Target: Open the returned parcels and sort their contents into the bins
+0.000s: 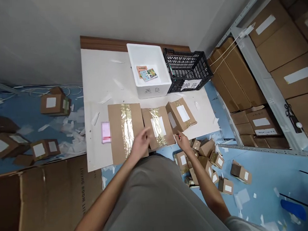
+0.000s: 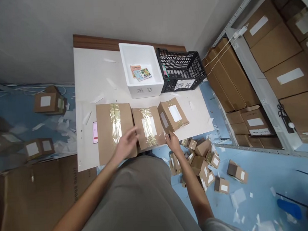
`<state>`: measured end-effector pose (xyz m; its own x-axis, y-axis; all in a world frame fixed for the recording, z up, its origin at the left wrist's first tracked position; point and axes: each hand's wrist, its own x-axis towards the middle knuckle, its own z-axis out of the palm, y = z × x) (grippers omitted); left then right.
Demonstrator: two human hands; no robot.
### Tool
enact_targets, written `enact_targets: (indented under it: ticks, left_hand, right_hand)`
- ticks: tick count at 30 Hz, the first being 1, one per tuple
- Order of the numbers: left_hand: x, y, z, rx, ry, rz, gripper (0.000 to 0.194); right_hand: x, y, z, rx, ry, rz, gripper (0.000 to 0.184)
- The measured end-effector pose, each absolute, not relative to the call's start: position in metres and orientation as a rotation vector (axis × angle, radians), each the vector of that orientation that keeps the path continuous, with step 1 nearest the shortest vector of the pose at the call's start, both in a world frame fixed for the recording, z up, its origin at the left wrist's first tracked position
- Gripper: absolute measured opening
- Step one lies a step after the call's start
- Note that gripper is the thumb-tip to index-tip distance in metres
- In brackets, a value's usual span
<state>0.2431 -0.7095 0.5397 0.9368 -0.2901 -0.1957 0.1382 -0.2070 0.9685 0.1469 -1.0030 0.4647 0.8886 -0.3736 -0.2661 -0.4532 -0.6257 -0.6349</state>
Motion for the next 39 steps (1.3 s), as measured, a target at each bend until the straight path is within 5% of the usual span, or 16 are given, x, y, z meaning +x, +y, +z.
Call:
enact_targets:
  ticks: [3,6,13,16,20,24,32,39]
  left_hand:
    - [0.254,-0.626,0.520,1.982,0.155,-0.116,0.072]
    - [0.253,-0.578,0.498,1.937,0.380,-0.382,0.095]
    - [0.241,-0.579,0.487,1.691,0.482,-0.603,0.080]
    - [0.246,-0.580,0.492,1.669,0.505,-0.629,0.081]
    - [0.253,-0.579,0.496,1.594,0.605,-0.657,0.080]
    - [0.255,-0.596,0.500,1.477,0.704,-0.643,0.081]
    - [0.270,-0.669,0.512,1.529,0.793,-0.536,0.069]
    - [0.317,-0.761,0.503,1.532,0.611,-0.540,0.077]
  right_hand:
    - [0.136,-0.994,0.456,-2.254,0.658,0.159,0.072]
    - [0.132,-0.984,0.455,-2.257,0.713,0.169,0.074]
    - [0.154,-1.054,0.483,-2.392,0.903,-0.409,0.071]
    - [0.175,-1.109,0.485,-2.064,1.136,-0.268,0.081]
    - [0.199,-1.152,0.470,-1.675,1.001,0.119,0.052]
    - [0.213,-1.154,0.446,-1.400,0.739,0.418,0.048]
    - [0.212,-1.184,0.413,-1.375,0.627,0.353,0.059]
    - [0.257,-1.285,0.426,-1.450,0.640,0.209,0.054]
